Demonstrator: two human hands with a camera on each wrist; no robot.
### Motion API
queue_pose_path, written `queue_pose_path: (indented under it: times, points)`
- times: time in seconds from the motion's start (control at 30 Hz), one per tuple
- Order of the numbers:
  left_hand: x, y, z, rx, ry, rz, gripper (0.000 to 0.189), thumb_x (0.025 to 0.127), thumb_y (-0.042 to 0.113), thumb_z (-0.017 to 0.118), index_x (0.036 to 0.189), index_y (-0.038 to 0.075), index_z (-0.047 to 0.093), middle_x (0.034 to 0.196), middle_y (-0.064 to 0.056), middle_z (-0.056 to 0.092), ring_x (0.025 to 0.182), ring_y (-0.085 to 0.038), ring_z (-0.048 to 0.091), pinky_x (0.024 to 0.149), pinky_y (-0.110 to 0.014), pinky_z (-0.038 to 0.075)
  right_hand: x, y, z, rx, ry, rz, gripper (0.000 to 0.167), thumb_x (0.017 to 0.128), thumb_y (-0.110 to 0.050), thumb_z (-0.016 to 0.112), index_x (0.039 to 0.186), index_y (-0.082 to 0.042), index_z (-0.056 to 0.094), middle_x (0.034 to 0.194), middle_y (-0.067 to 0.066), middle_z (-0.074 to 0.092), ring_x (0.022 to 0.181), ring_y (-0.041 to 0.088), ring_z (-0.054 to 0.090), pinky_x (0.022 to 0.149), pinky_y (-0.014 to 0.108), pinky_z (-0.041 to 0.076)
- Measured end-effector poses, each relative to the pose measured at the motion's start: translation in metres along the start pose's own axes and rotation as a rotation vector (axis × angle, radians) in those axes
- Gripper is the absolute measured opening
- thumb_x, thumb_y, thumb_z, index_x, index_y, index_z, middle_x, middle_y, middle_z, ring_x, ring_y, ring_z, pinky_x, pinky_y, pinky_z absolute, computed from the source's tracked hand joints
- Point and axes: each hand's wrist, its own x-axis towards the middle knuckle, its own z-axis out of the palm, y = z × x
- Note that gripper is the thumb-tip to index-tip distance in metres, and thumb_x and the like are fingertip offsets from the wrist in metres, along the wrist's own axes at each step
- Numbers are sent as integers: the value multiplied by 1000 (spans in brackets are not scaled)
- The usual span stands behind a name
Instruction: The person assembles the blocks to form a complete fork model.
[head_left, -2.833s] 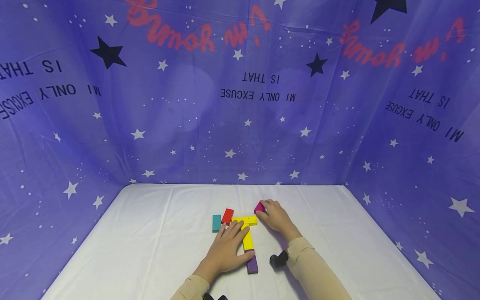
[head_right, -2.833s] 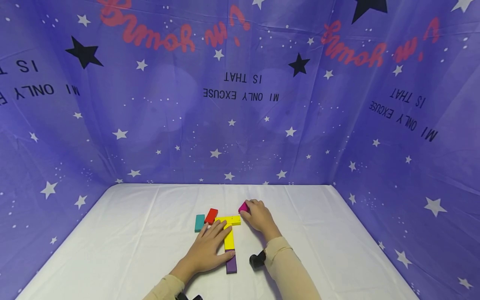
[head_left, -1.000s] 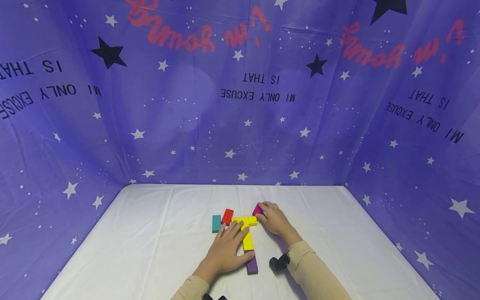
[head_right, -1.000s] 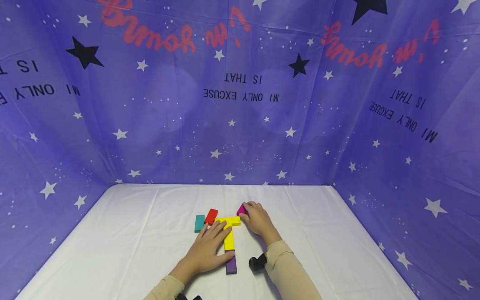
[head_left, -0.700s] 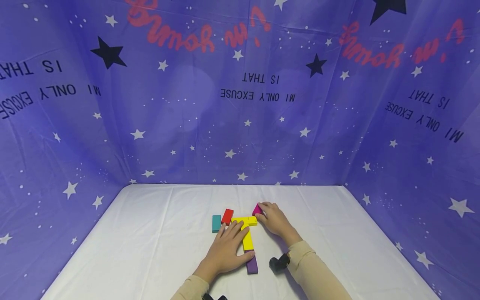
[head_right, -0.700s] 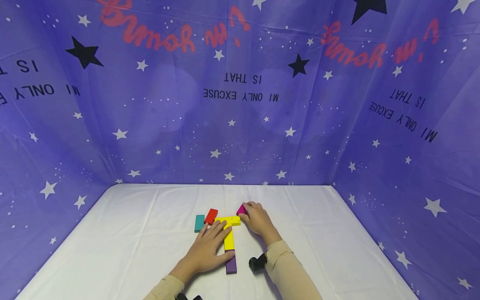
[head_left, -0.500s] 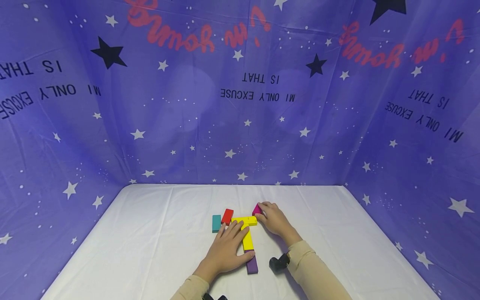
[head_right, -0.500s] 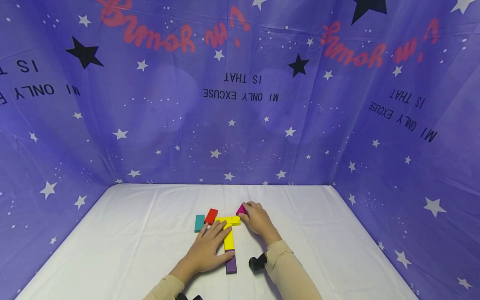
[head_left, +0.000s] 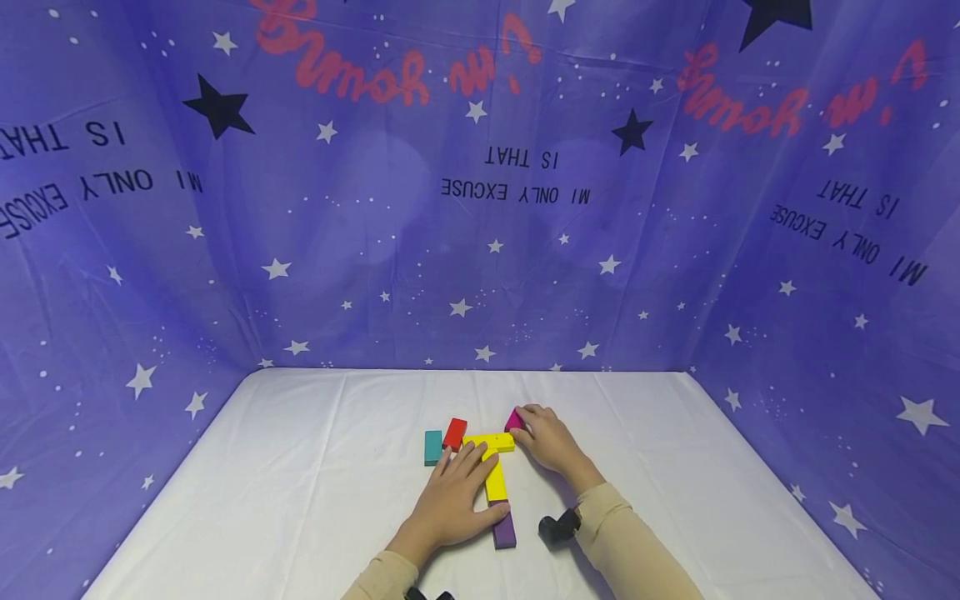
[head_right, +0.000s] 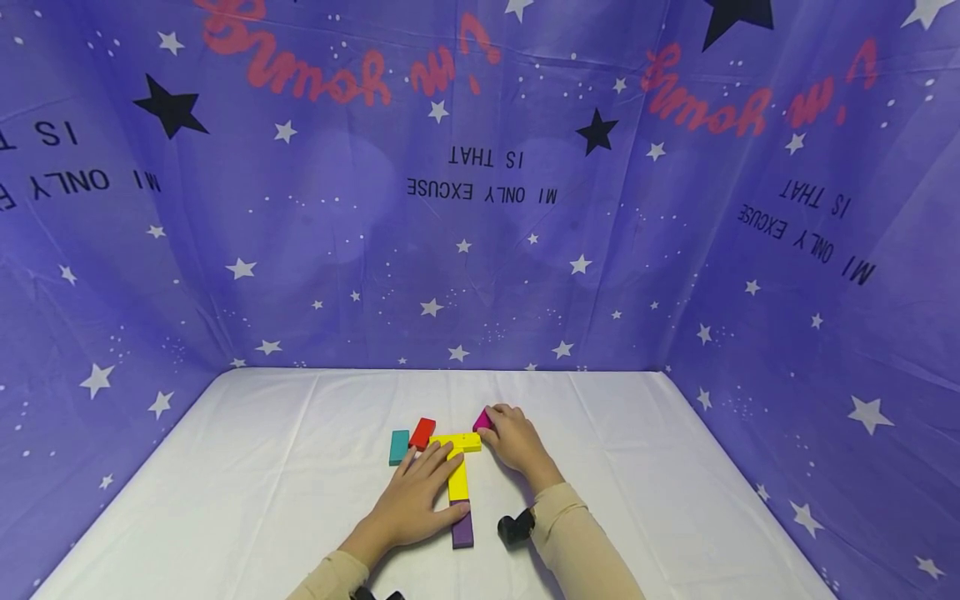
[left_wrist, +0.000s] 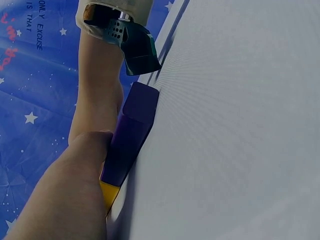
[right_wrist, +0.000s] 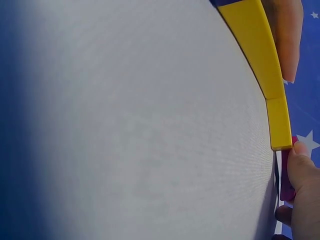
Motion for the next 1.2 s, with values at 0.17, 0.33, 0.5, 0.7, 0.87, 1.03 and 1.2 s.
queue_pose_path:
  times: [0.17, 0.33, 0.5, 0.7, 0.87, 1.03, 1.2]
  points:
    - [0, 0, 0, 1, 6, 4, 78, 90, 72, 44, 151, 23, 43, 159, -2, 38, 151, -26, 29, 124, -58, 15, 0, 0, 0, 5, 6, -3, 55, 98, -41, 59, 141, -7, 55, 139, 14, 58, 127, 33, 54, 109, 51, 44]
    - [0, 0, -1, 4, 9, 6, 79, 90, 73, 43, 151, 23, 43, 159, -2, 39, 151, -26, 29, 124, -58, 15, 0, 0, 0, -1, 5, 6, 55, 98, -41, 60, 141, -7, 55, 140, 13, 58, 127, 33, 54, 109, 51, 45]
    - [-1, 1, -1, 8, 4, 2, 78, 90, 72, 43, 151, 24, 43, 159, -2, 38, 151, -26, 29, 124, -58, 15, 0, 1, 1, 8, 1, 12, 55, 98, -41, 60, 141, -8, 55, 140, 12, 57, 127, 33, 54, 110, 51, 44]
    - [0, 0, 0, 8, 1, -5, 79, 89, 73, 43, 151, 25, 42, 159, -1, 39, 151, -25, 29, 124, -58, 15, 0, 1, 0, 9, 3, 6, 54, 98, -41, 60, 141, -8, 56, 141, 12, 57, 127, 33, 54, 109, 52, 44]
    - [0, 0, -1, 6, -2, -8, 79, 89, 73, 43, 152, 25, 42, 159, -1, 39, 151, -25, 29, 124, -58, 15, 0, 1, 1, 8, -2, 12, 55, 98, -41, 59, 141, -8, 55, 141, 12, 57, 128, 33, 53, 110, 52, 43]
    - [1, 0, -1, 8, 0, -6, 79, 89, 73, 43, 151, 24, 42, 159, -2, 39, 151, -25, 29, 123, -58, 15, 0, 2, 2, 2, -14, 25, 56, 97, -43, 60, 142, -9, 55, 142, 11, 57, 128, 31, 53, 111, 51, 43]
    - [-1, 1, -1, 5, 6, -1, 78, 90, 72, 44, 151, 24, 43, 159, -2, 39, 150, -26, 30, 123, -58, 15, 0, 1, 2, 0, -14, 24, 56, 97, -42, 60, 142, -9, 55, 141, 11, 57, 128, 32, 53, 110, 52, 43]
